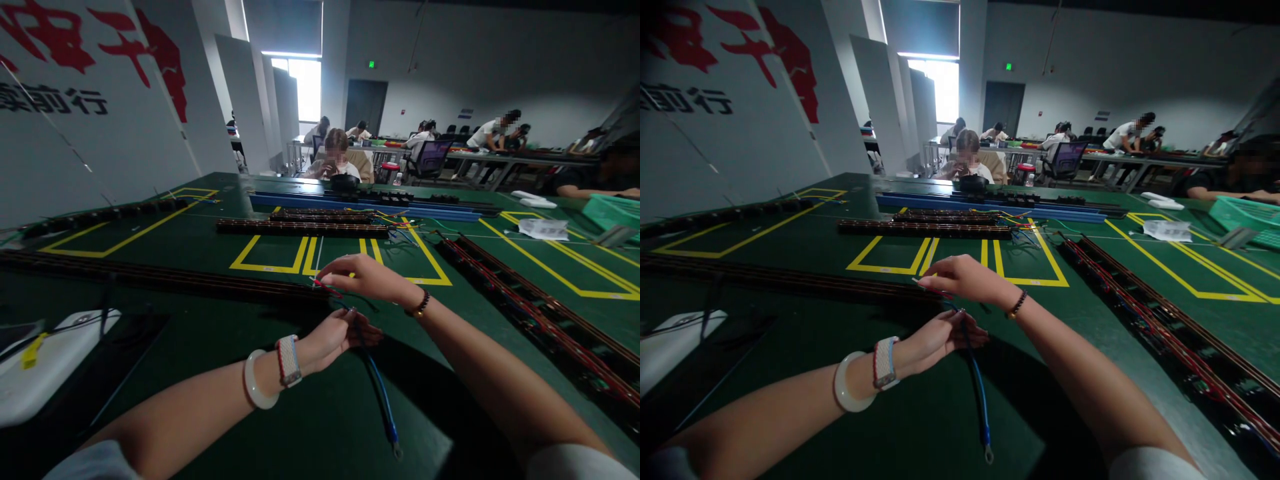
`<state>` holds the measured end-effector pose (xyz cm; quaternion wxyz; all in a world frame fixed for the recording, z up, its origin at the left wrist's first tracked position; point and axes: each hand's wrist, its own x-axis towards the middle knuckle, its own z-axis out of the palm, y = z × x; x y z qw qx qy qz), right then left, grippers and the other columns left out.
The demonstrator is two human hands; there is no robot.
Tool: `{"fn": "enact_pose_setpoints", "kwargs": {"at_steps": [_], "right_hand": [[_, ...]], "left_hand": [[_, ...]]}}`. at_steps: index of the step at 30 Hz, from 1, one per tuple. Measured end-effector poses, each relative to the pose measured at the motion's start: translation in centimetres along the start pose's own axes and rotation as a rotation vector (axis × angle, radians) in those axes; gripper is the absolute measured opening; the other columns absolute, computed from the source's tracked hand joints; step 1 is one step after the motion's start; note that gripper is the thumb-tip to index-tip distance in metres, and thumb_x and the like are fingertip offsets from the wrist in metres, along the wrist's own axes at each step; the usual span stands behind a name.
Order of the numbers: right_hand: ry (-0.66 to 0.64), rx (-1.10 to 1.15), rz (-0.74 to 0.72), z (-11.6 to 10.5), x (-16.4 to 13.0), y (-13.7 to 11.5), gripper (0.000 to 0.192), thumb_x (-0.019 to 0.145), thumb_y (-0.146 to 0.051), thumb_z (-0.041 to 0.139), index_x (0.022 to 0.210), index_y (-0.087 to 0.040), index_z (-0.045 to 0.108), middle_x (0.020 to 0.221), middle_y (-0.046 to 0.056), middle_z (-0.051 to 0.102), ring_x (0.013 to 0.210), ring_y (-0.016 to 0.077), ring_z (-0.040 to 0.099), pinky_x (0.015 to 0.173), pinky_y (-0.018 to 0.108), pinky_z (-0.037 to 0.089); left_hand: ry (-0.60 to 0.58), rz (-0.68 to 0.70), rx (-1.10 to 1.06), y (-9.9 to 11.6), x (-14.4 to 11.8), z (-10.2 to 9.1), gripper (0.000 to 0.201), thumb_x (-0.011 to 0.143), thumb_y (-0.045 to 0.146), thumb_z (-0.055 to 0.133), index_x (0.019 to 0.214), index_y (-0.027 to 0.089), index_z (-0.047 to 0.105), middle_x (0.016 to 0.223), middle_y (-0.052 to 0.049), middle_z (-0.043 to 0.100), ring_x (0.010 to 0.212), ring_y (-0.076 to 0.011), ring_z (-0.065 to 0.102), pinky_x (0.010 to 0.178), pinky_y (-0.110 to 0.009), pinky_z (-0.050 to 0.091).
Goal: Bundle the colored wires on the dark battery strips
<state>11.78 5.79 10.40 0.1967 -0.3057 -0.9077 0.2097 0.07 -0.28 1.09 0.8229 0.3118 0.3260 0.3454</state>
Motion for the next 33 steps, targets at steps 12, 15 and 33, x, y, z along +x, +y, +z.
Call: {"fn": "enact_pose_setpoints", "kwargs": {"at_steps": [12,15,33], "right_hand": [[-0.053,0.086,0.393,2.8,-7.0,8.5,0.035,0.089,-0.041,0.05,0.094,-0.011,0.068,0.074,0.006,0.067,0.063,0.0139,0.058,0.059,0.023,0.04],[-0.057,0.129,0.407,2.9,-6.8,8.2,0.035,0.088,-0.041,0.051,0.093,-0.011,0.068,0.07,0.005,0.066,0.06,0.0133,0.057,0.057,0.023,0.039],[0.241,0.091,0.307,1.9,-6.3,6.6,0.031,0.092,-0.036,0.05,0.11,-0.017,0.065,0.109,0.01,0.063,0.094,0.0179,0.059,0.085,0.032,0.044]], "left_hand": [[-0.059,-0.137,0.457,2.0,-0.3,-1.2,0.033,0.092,0.048,0.038,0.083,0.016,0.042,0.069,-0.011,0.068,0.062,-0.0194,0.067,0.068,-0.036,0.051],[-0.169,-0.197,0.616,2.5,0.3,-2.7,0.043,0.089,0.054,0.039,0.072,0.015,0.047,0.059,-0.01,0.066,0.051,-0.0171,0.064,0.053,-0.027,0.048],[-0.174,-0.119,1.17,6.3,0.0,-2.3,0.043,0.088,0.044,0.041,0.059,0.016,0.058,0.054,-0.007,0.063,0.045,-0.0156,0.06,0.046,-0.024,0.046]]}}
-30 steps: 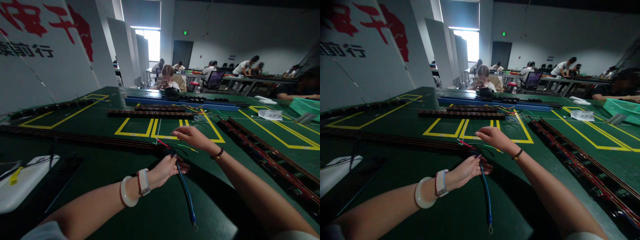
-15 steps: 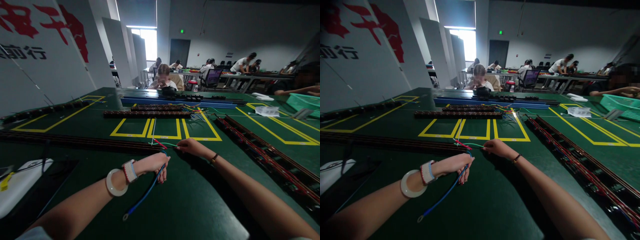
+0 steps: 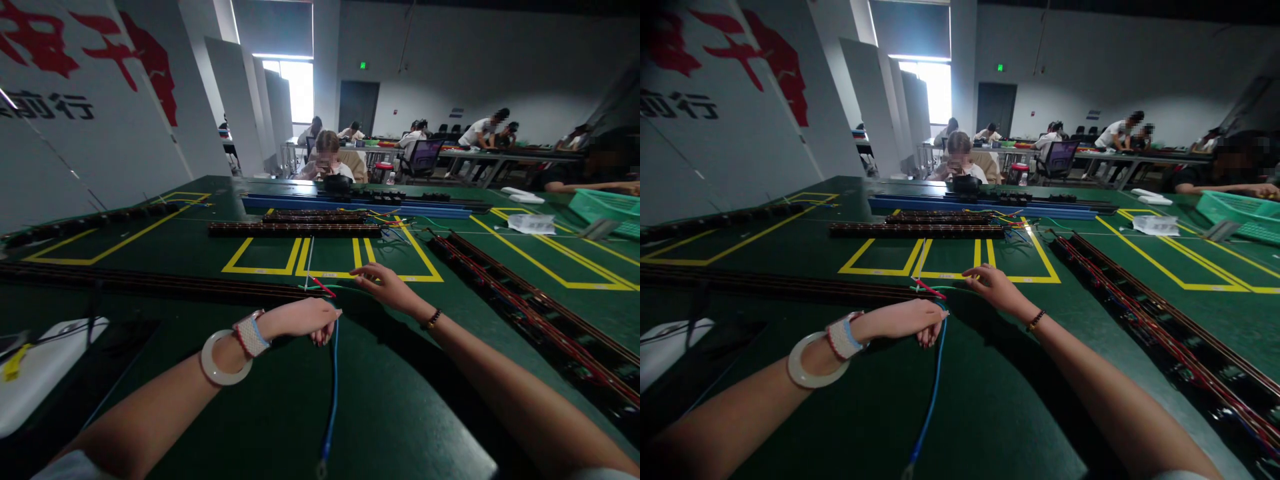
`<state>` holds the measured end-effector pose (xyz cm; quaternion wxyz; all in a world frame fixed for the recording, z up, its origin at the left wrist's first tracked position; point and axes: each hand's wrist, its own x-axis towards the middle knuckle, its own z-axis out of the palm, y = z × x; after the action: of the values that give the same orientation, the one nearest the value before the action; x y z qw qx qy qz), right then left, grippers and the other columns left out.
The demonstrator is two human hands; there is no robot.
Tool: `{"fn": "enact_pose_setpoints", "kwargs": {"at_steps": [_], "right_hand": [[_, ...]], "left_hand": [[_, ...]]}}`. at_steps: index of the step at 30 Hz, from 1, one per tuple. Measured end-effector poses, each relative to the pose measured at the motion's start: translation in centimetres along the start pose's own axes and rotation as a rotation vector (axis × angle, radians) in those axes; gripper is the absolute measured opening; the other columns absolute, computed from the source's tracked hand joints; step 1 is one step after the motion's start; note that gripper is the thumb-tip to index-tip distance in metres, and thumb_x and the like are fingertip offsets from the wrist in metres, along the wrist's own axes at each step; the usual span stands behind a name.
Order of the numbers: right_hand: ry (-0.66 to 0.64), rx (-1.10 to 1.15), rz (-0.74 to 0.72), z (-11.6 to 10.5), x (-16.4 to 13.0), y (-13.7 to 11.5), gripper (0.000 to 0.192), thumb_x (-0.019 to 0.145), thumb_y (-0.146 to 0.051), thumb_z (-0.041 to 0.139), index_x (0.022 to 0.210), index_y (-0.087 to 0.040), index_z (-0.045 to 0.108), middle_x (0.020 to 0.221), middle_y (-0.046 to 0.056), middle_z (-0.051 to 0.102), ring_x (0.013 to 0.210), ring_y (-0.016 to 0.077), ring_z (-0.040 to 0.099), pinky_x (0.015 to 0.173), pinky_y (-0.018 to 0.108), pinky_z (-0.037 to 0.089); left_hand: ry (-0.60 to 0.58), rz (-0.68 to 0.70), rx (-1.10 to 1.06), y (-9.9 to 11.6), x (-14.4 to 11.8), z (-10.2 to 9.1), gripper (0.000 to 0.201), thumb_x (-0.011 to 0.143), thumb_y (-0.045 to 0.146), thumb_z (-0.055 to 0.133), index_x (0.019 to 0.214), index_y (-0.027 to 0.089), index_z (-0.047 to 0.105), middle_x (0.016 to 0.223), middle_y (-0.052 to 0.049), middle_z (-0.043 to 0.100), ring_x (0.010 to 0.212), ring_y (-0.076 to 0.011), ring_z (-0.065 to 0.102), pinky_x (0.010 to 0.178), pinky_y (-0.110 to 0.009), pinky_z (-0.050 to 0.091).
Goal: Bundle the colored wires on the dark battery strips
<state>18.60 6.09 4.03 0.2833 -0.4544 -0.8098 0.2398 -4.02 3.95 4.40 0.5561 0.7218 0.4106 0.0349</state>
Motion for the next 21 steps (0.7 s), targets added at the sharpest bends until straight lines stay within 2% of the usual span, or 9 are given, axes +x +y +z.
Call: {"fn": "enact_pose_setpoints", "kwargs": {"at_steps": [1,3,7,9,12,14,18,21], "right_hand": [[0.038,0.052,-0.013,0.0,0.0,-0.8,0.031,0.093,-0.037,0.047,0.111,-0.018,0.064,0.111,0.009,0.062,0.098,0.0181,0.058,0.088,0.034,0.044],[0.027,0.202,-0.051,0.2,-0.2,-2.7,0.034,0.095,-0.038,0.042,0.117,-0.019,0.06,0.118,0.008,0.059,0.107,0.0183,0.055,0.095,0.036,0.041],[-0.166,0.483,-0.114,1.6,-0.4,-5.8,0.039,0.098,-0.039,0.035,0.13,-0.022,0.05,0.133,0.007,0.051,0.12,0.0175,0.047,0.103,0.036,0.035],[-0.227,0.571,-0.111,2.2,-0.4,-6.4,0.04,0.099,-0.041,0.032,0.121,-0.02,0.057,0.121,0.008,0.058,0.111,0.017,0.052,0.098,0.034,0.038],[-0.242,0.608,-0.078,2.0,-0.2,-6.1,0.043,0.097,-0.045,0.036,0.093,-0.014,0.066,0.086,0.005,0.063,0.083,0.0144,0.057,0.084,0.03,0.044],[-0.297,0.614,-0.059,1.1,-0.1,-5.5,0.038,0.094,-0.045,0.045,0.085,-0.013,0.065,0.076,0.002,0.059,0.074,0.0126,0.055,0.078,0.028,0.044],[-0.542,0.616,-0.002,-1.1,-0.3,-4.6,0.032,0.085,-0.043,0.059,0.095,-0.013,0.065,0.084,0.002,0.061,0.078,0.0123,0.055,0.078,0.026,0.043],[-0.574,0.579,0.023,-1.7,-0.5,-3.9,0.036,0.089,-0.043,0.053,0.105,-0.012,0.064,0.087,0.004,0.064,0.081,0.0126,0.057,0.078,0.027,0.043]], "left_hand": [[0.006,0.0,0.015,0.1,0.0,0.0,0.043,0.088,0.043,0.041,0.058,0.016,0.058,0.053,-0.007,0.063,0.044,-0.0152,0.059,0.045,-0.023,0.045],[-0.022,-0.032,0.001,-0.3,0.3,0.2,0.041,0.087,0.038,0.043,0.057,0.016,0.059,0.051,-0.007,0.062,0.04,-0.0157,0.056,0.042,-0.024,0.043],[-0.126,-0.042,-0.134,-1.8,0.9,0.7,0.027,0.083,0.025,0.047,0.062,0.019,0.064,0.051,-0.004,0.062,0.045,-0.017,0.058,0.053,-0.027,0.048],[-0.15,-0.029,-0.169,-2.0,0.8,0.7,0.025,0.082,0.022,0.046,0.065,0.019,0.065,0.054,-0.004,0.064,0.05,-0.0175,0.061,0.057,-0.028,0.049],[-0.15,-0.047,-0.183,-1.1,0.1,0.5,0.029,0.084,0.021,0.041,0.068,0.016,0.065,0.06,-0.008,0.067,0.051,-0.0185,0.062,0.055,-0.028,0.049],[-0.138,-0.055,-0.179,-0.4,-0.3,0.3,0.032,0.086,0.025,0.039,0.07,0.015,0.065,0.064,-0.011,0.068,0.052,-0.0187,0.063,0.053,-0.029,0.05],[-0.161,-0.062,-0.15,0.4,-0.5,0.0,0.04,0.088,0.04,0.042,0.067,0.015,0.065,0.064,-0.012,0.068,0.051,-0.0188,0.063,0.053,-0.029,0.05],[-0.16,-0.058,-0.156,0.3,-0.4,0.0,0.038,0.087,0.038,0.044,0.067,0.015,0.065,0.064,-0.012,0.069,0.052,-0.0193,0.064,0.053,-0.029,0.051]]}}
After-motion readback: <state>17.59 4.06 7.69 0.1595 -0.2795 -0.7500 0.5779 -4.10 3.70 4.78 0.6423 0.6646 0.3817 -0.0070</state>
